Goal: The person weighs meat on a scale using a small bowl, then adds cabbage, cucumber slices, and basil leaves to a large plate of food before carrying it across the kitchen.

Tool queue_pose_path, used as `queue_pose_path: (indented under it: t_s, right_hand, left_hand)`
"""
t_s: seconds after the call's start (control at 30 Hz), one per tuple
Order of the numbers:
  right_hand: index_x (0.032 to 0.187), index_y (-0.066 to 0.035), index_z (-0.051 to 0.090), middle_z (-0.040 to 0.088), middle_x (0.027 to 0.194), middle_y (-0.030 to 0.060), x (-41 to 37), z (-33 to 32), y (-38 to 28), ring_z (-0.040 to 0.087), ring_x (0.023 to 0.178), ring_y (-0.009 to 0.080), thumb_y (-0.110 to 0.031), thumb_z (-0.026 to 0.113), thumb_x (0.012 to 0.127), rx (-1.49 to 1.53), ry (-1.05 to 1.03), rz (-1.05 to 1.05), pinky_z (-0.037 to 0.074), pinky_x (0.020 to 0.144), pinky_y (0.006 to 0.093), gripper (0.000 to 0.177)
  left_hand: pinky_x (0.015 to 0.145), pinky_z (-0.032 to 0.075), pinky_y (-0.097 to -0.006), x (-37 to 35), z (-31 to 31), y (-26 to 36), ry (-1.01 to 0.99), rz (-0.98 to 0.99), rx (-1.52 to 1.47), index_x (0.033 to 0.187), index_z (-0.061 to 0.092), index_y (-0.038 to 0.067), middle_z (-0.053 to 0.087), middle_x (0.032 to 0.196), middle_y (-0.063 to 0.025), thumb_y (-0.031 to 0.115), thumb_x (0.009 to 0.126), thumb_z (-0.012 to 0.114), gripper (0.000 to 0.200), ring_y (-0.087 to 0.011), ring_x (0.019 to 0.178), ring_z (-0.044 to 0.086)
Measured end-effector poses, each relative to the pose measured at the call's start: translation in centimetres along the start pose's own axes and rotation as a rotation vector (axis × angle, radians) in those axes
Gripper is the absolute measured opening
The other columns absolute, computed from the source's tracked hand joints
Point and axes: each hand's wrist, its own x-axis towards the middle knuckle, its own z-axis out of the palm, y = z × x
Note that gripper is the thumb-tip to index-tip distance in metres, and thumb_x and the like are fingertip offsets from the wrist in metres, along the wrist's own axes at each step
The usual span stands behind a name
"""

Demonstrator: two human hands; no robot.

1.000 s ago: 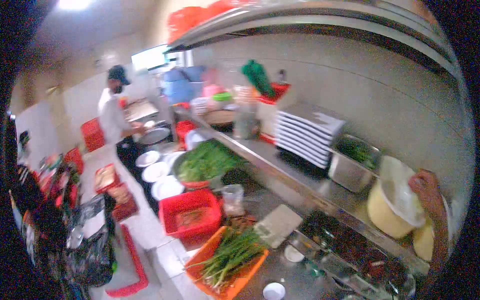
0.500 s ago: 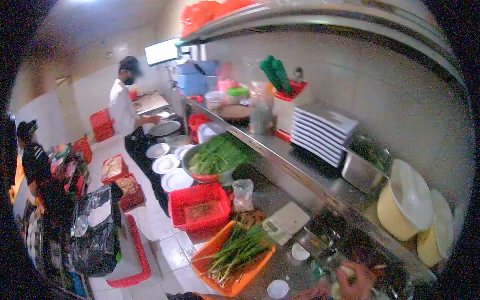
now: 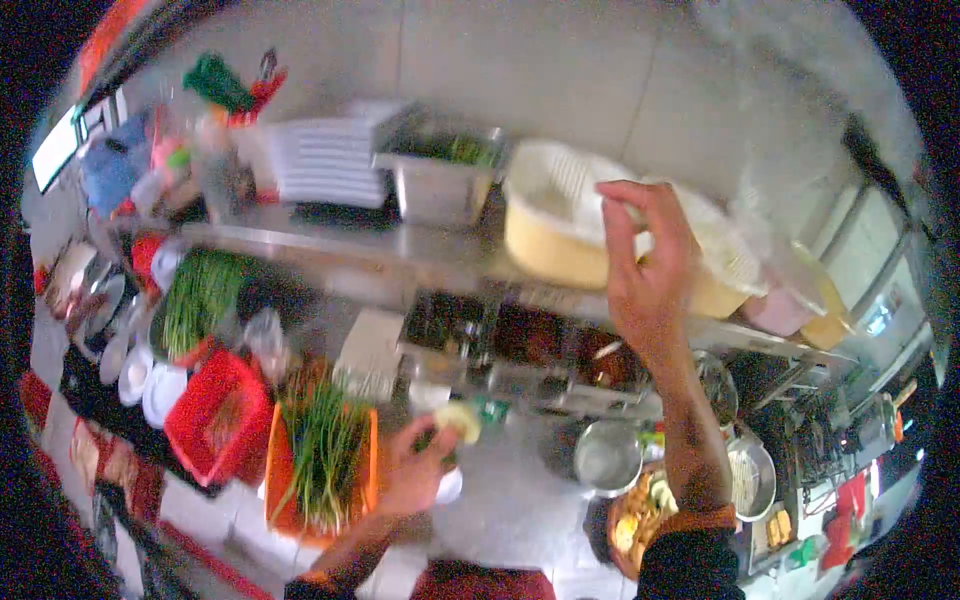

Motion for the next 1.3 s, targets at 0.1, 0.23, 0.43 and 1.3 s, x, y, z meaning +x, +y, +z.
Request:
queue_pose_path:
  t_s: [0.1, 0.23, 0.43, 1.3]
  right_hand:
    - [0.095, -0.003, 0.061, 0.062, 0.097, 0.0140, 5.6, 0.5, 5.3, 0.059, 0.076, 0.0302, -0.020, 0.057, 0.081, -0.367, -0.513, 0.013, 0.047, 0.070, 0.0402, 0.022]
    - [0.103, -0.003, 0.059, 0.062, 0.099, 0.0169, 7.1, 6.1, 11.3, 0.059, 0.092, 0.0244, -0.021, 0.057, 0.080, -0.369, -1.458, 0.135, 0.045, 0.080, 0.0365, 0.029]
    - [0.109, -0.003, 0.056, 0.063, 0.103, 0.0115, 6.4, 6.0, 8.9, 0.059, 0.088, 0.0175, -0.017, 0.058, 0.080, -0.124, -1.613, -0.047, 0.045, 0.077, 0.0337, 0.033]
    - [0.097, -0.003, 0.063, 0.059, 0.089, 0.0060, -22.8, -29.8, 9.5, 0.060, 0.082, 0.0136, -0.006, 0.063, 0.079, -0.174, -0.637, 1.003, 0.050, 0.072, 0.0258, 0.018]
  left_hand:
    - [0.057, 0.045, -0.0201, 1.2, -2.3, -1.5, -0.010, 0.125, 0.112, 0.101, 0.060, 0.005, 0.060, 0.086, 0.0022, 0.019, 0.083, 0.064, 0.023, -0.0060, 0.071, 0.053]
    - [0.061, 0.047, -0.0252, 0.6, -2.9, -1.1, 0.075, -0.008, 0.059, 0.103, 0.059, 0.006, 0.059, 0.083, -0.0006, 0.023, 0.081, 0.066, 0.029, -0.0099, 0.074, 0.053]
    - [0.060, 0.049, -0.0249, 1.4, -6.3, -4.5, -0.097, 0.140, 0.085, 0.101, 0.061, 0.004, 0.061, 0.088, -0.0033, 0.019, 0.084, 0.063, 0.022, -0.0111, 0.069, 0.058]
    - [0.060, 0.039, -0.0181, 2.4, 9.0, -11.9, -0.505, -0.082, 0.590, 0.093, 0.057, 0.002, 0.057, 0.079, 0.0014, 0.011, 0.081, 0.064, 0.017, -0.0045, 0.067, 0.048]
